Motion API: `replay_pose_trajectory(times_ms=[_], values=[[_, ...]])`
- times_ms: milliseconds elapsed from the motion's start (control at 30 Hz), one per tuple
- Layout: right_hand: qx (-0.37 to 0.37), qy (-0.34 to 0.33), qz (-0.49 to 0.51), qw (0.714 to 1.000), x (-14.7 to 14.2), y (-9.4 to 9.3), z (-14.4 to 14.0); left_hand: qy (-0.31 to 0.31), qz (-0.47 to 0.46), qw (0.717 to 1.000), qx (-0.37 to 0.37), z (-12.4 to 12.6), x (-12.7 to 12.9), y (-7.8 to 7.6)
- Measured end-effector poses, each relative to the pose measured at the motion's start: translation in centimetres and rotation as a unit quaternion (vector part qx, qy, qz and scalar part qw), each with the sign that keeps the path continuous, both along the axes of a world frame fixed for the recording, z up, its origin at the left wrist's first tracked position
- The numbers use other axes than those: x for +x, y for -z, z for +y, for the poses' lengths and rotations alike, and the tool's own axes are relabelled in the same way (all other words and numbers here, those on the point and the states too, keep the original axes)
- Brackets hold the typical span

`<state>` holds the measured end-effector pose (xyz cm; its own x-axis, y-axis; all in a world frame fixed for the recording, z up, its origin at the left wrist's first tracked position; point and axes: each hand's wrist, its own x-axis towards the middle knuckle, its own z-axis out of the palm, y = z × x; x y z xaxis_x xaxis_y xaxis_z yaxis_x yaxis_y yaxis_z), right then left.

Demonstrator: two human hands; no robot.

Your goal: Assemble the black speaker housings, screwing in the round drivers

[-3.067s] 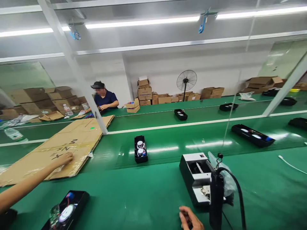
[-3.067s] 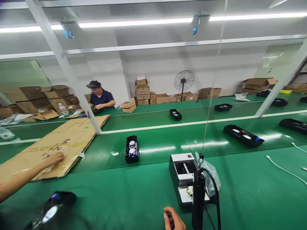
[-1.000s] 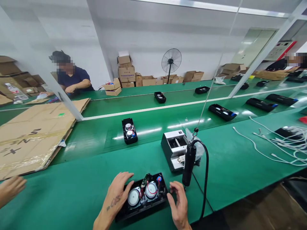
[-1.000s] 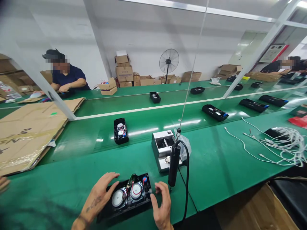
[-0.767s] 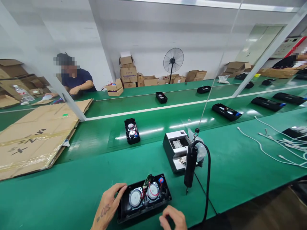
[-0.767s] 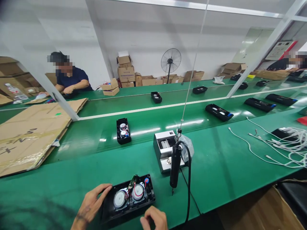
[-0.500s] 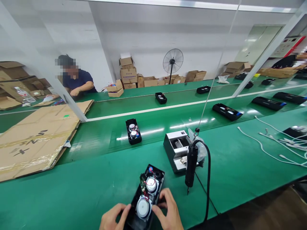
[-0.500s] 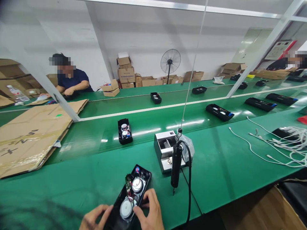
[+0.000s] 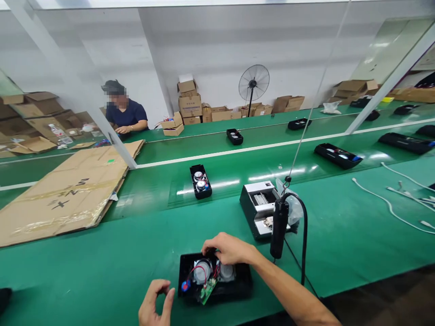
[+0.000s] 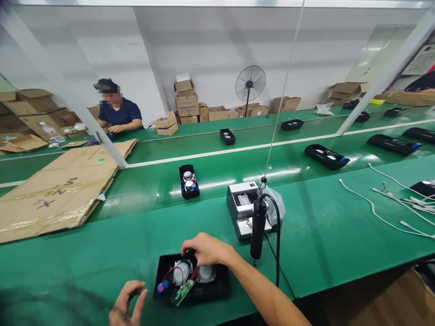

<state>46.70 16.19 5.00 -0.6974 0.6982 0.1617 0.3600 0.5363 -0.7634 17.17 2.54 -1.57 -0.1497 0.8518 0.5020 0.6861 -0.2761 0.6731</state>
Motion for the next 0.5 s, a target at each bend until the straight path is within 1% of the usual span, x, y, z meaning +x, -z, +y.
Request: replay_pose_trajectory(times_ms=[67, 133, 233, 333, 400, 500], values=[[0.020, -0.011, -0.017, 1.000, -0.3, -0.4, 0.6, 0.032, 0.016, 0.999, 0.015, 0.4, -0.8, 0.2], [0.038, 0.012, -0.024, 0.999, -0.1, -0.8, 0.3, 0.075, 0.018, 0.997, -0.011, 0.7, -0.8, 0.3], [0.060, 0.050, -0.010, 0.997, 0.8, -1.6, -1.6, 0.127, 0.009, 0.990, -0.066, 1.1, 0.1, 0.1], [0.059, 0.031, 0.033, 0.997, 2.0, -2.3, -4.4, 0.164, -0.009, 0.981, -0.103, 1.6, 1.1, -0.2], [0.048, 0.012, 0.046, 0.998, 2.3, -2.1, -6.0, 0.183, -0.019, 0.975, -0.122, 1.9, 1.7, -0.4], [0.038, 0.014, 0.049, 0.998, 2.0, -0.8, -7.5, 0.210, 0.000, 0.967, -0.144, 2.4, 2.4, -0.7]])
